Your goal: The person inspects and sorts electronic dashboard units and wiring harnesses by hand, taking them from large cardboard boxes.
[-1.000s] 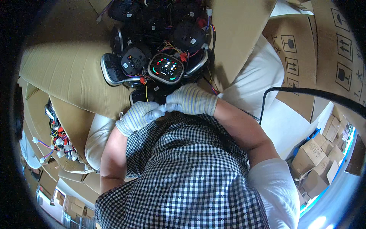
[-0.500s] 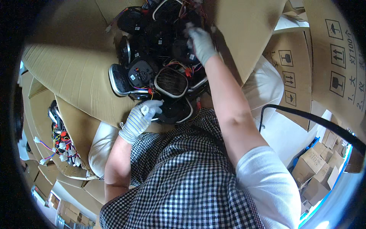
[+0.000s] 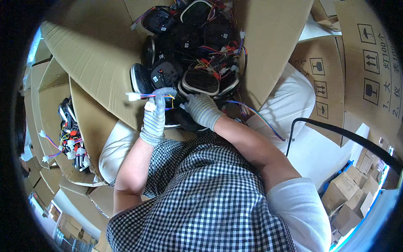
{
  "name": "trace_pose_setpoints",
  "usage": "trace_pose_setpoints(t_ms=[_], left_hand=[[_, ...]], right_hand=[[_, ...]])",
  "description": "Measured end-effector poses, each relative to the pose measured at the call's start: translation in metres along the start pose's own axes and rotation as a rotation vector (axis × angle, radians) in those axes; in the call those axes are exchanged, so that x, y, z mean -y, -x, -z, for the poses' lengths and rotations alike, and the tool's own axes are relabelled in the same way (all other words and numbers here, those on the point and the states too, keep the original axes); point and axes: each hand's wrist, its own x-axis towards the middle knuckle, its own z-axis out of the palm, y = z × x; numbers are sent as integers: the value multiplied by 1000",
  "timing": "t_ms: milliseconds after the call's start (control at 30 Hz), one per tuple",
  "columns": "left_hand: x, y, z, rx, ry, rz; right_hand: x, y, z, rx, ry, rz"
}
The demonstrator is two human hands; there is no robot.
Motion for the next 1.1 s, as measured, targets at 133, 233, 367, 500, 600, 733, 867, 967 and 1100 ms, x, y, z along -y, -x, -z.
trace_pose_setpoints(t_ms=[133,233,367,500,600,733,867,967,1100], left_hand=[[-3,-5,0,-27,-202,-160],[-14,-2,-6,-6,-64,-160],[-29,3,-3,153,196,-55],[-37,10,-9,223,121,-9],[-34,8,-10,243,-89,-70],[-29,9,-10,134,-28,-107],[-29,7,-7,111,-380,-255],[-20,11,-7,239,-233,-276],[-35,12,-11,242,-113,-110]], right_hand=[[-22,7,-17,80,422,149],[-35,3,-23,60,423,120],[-45,19,6,6,26,328],[-19,65,74,66,-1208,89],[-1,70,87,41,-1276,104],[17,73,77,185,-1445,41],[24,68,57,40,-1474,4],[21,68,64,26,-1453,55],[19,71,70,64,-1407,-21]])
